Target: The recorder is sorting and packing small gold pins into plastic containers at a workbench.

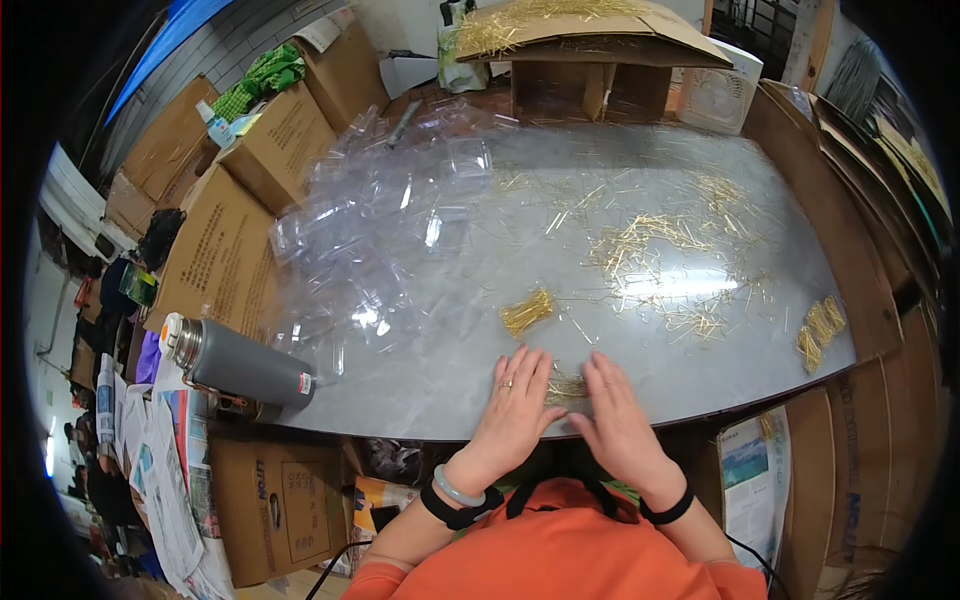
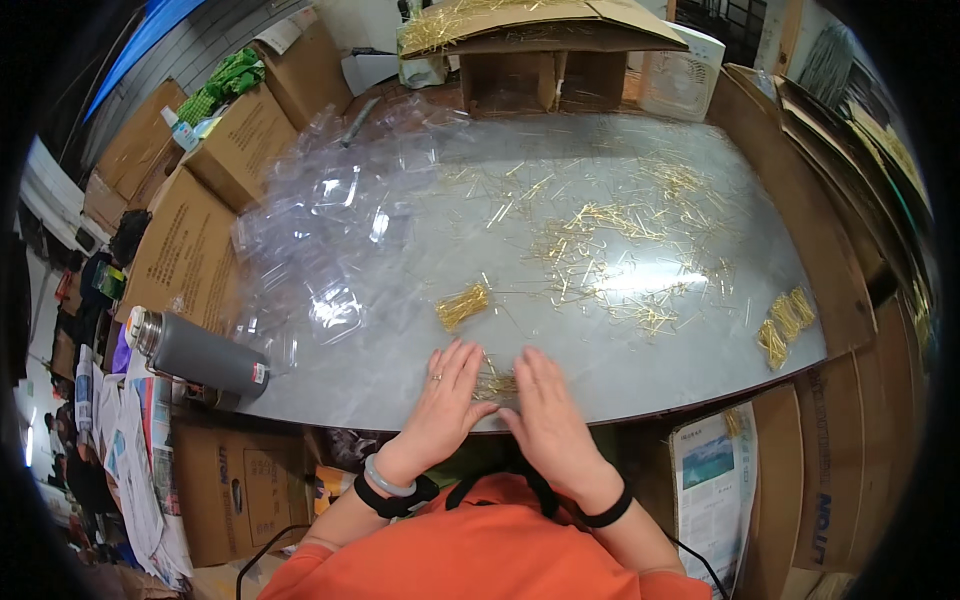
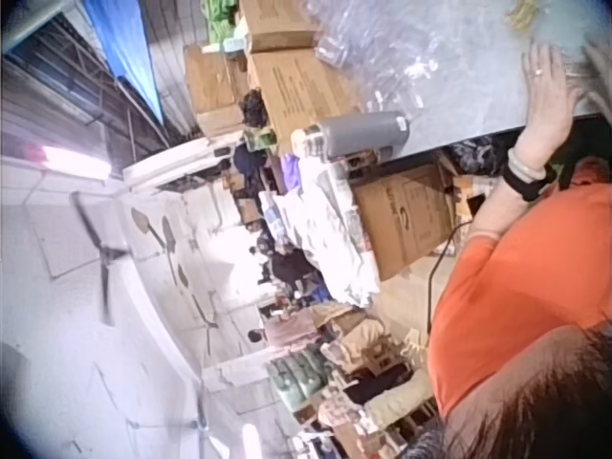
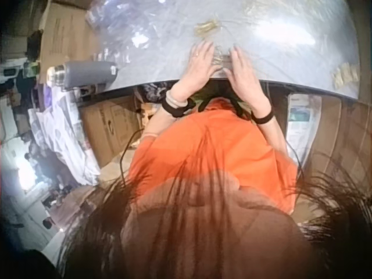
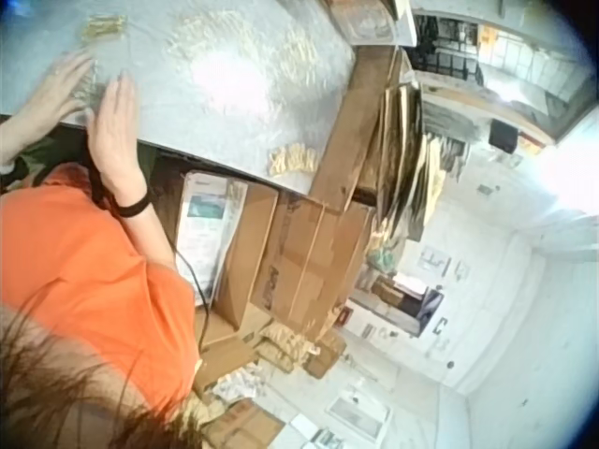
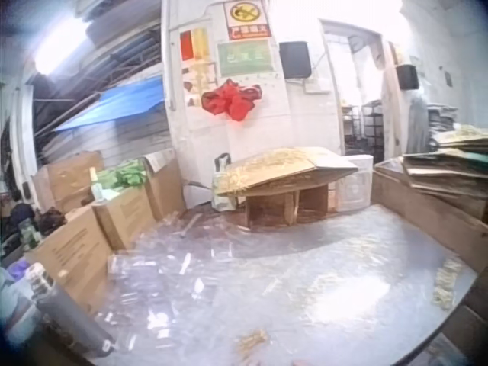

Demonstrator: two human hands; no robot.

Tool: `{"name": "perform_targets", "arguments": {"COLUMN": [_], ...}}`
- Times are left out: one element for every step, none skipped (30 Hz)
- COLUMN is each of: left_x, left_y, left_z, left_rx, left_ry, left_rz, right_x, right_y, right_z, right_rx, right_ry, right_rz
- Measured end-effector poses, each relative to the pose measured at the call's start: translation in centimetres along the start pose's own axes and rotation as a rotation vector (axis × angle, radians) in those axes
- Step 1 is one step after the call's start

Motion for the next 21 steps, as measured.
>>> {"name": "perform_targets", "arguments": {"left_x": [0.3, 0.5, 0.8, 0.7, 0.7, 0.7, 0.7, 0.6, 0.6, 0.7, 0.8, 0.9, 0.8, 0.7, 0.6, 0.6, 0.4, 0.2, -0.4, -1.2, -1.8], "left_y": [0.0, -0.1, -0.1, 0.0, 0.0, 0.1, 0.0, -0.2, -0.3, -0.4, -0.4, -0.4, -0.3, -0.1, 0.2, 0.4, 0.9, 1.4, 1.8, 2.2, 2.4], "left_z": [0.2, 0.3, 0.5, 0.5, 0.4, 0.4, 0.3, 0.2, 0.2, 0.3, 0.4, 0.4, 0.5, 0.5, 0.5, 0.5, 0.4, 0.3, 0.2, 0.0, -0.2], "left_rx": [0.007, 0.013, 0.019, 0.014, 0.009, 0.004, 0.026, 0.047, 0.069, 0.074, 0.079, 0.084, 0.059, 0.034, 0.008, -0.003, -0.015, -0.027, -0.026, -0.025, -0.023], "left_ry": [0.020, 0.040, 0.060, 0.061, 0.063, 0.065, 0.052, 0.039, 0.027, 0.019, 0.012, 0.004, -0.002, -0.009, -0.017, 0.009, 0.035, 0.060, 0.090, 0.121, 0.151], "left_rz": [-0.014, -0.027, -0.041, -0.080, -0.118, -0.157, -0.162, -0.166, -0.170, -0.184, -0.198, -0.211, -0.246, -0.281, -0.315, -0.358, -0.401, -0.443, -0.440, -0.437, -0.435], "right_x": [0.4, 0.6, 0.7, 0.8, 0.5, 0.0, -0.3, -0.4, -0.4, -0.4, -0.5, -0.5, -0.5, -0.8, -1.1, -1.4, -1.5, -1.6, -1.7, -1.8, -1.9], "right_y": [0.2, 0.2, 0.2, 0.3, 0.2, 0.0, -0.2, -0.4, -0.6, -0.8, -1.1, -1.5, -1.7, -1.7, -1.5, -1.4, -1.3, -1.3, -1.2, -1.2, -1.0], "right_z": [0.5, 1.0, 1.5, 2.0, 2.0, 2.0, 1.9, 1.9, 2.0, 1.9, 1.7, 1.5, 1.6, 1.5, 1.4, 1.2, 1.1, 1.0, 1.0, 0.9, 0.9], "right_rx": [-0.019, -0.042, -0.065, -0.095, -0.101, -0.107, -0.112, -0.115, -0.117, -0.116, -0.114, -0.112, -0.115, -0.096, -0.078, -0.056, -0.068, -0.080, -0.091, -0.085, -0.078], "right_ry": [0.009, 0.028, 0.046, 0.063, 0.065, 0.067, 0.072, 0.088, 0.104, 0.123, 0.090, 0.057, 0.023, 0.010, -0.002, -0.014, -0.020, -0.026, -0.035, -0.059, -0.082], "right_rz": [0.005, 0.092, 0.178, 0.269, 0.273, 0.277, 0.281, 0.231, 0.182, 0.131, 0.111, 0.092, 0.073, 0.038, 0.003, -0.031, -0.049, -0.067, -0.085, -0.094, -0.103]}}
Point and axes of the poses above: each hand's wrist, its own z-axis towards the middle knuckle, its own x-axis out of the palm, y = z × x, the point moved 6 cm from there along z, towards the middle knuckle, and after that the axes turned 6 degrees about -x, right-handed, at the moved point
